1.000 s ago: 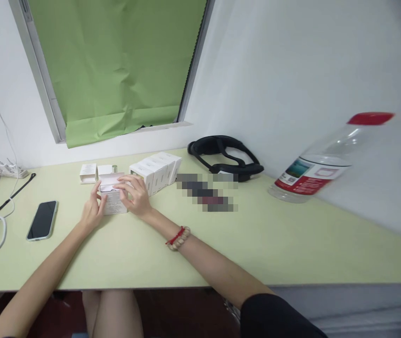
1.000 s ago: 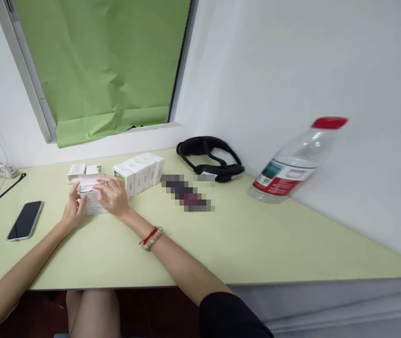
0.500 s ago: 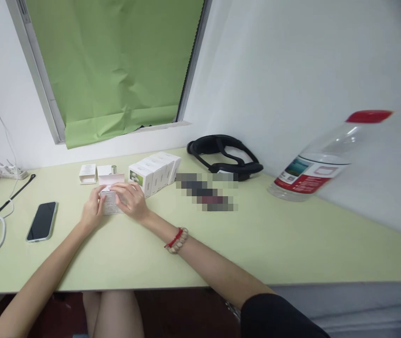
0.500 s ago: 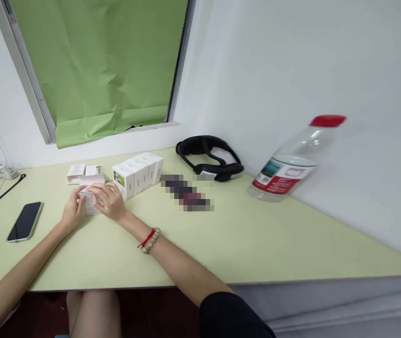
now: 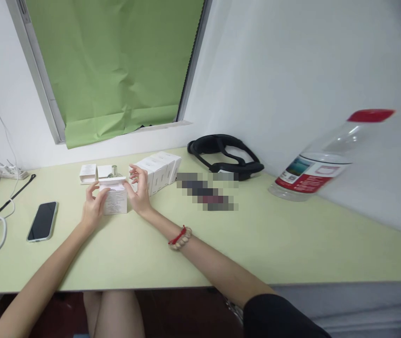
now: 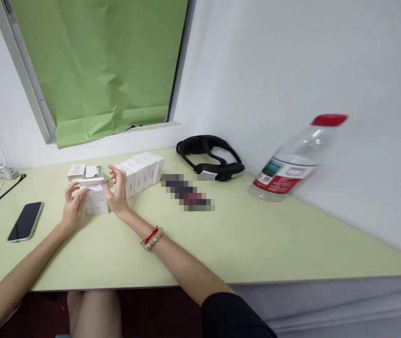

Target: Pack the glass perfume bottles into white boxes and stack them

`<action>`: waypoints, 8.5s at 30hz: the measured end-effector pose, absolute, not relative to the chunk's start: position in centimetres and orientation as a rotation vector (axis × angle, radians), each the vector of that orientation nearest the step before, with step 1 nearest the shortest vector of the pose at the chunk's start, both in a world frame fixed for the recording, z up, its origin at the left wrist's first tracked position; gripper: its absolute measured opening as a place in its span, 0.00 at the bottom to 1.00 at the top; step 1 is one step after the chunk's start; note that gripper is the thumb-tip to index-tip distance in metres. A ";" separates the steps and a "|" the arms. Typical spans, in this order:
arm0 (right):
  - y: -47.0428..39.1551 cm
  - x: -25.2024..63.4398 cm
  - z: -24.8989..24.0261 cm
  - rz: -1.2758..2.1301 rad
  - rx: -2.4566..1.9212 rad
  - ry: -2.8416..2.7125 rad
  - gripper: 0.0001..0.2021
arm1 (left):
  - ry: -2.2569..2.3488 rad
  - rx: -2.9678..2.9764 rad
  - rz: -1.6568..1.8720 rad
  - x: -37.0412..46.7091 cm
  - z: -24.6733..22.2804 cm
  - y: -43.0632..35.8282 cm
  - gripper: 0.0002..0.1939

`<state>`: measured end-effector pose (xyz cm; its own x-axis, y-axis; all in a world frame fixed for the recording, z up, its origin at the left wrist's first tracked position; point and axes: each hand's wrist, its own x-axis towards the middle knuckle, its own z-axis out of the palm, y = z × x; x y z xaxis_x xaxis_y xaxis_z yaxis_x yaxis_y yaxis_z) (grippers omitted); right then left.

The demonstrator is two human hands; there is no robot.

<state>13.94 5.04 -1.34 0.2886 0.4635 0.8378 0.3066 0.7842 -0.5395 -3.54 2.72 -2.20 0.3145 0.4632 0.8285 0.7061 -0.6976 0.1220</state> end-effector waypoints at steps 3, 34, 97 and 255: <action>5.0 14.2 -1.4 0.102 -0.710 -1.384 0.17 | -1.068 -2.310 -1.321 -3.6 -2.2 2.7 0.14; 3.7 14.0 -1.1 0.147 -0.594 -1.586 0.12 | -1.043 -2.385 -1.405 -3.7 -2.0 2.6 0.13; 2.5 13.9 -1.0 -0.188 -0.521 -1.685 0.13 | -1.543 -2.482 -1.783 -1.9 -0.9 1.1 0.23; 2.3 11.5 -3.8 0.327 -1.296 -2.379 0.38 | -1.612 -2.729 -0.408 -2.0 -2.2 10.8 0.22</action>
<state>11.54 2.31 -3.82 -0.4838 0.8412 0.2413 0.7451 0.5406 -0.3906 -2.03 10.81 -2.24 0.4587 0.8678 0.1910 0.8541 -0.4899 0.1749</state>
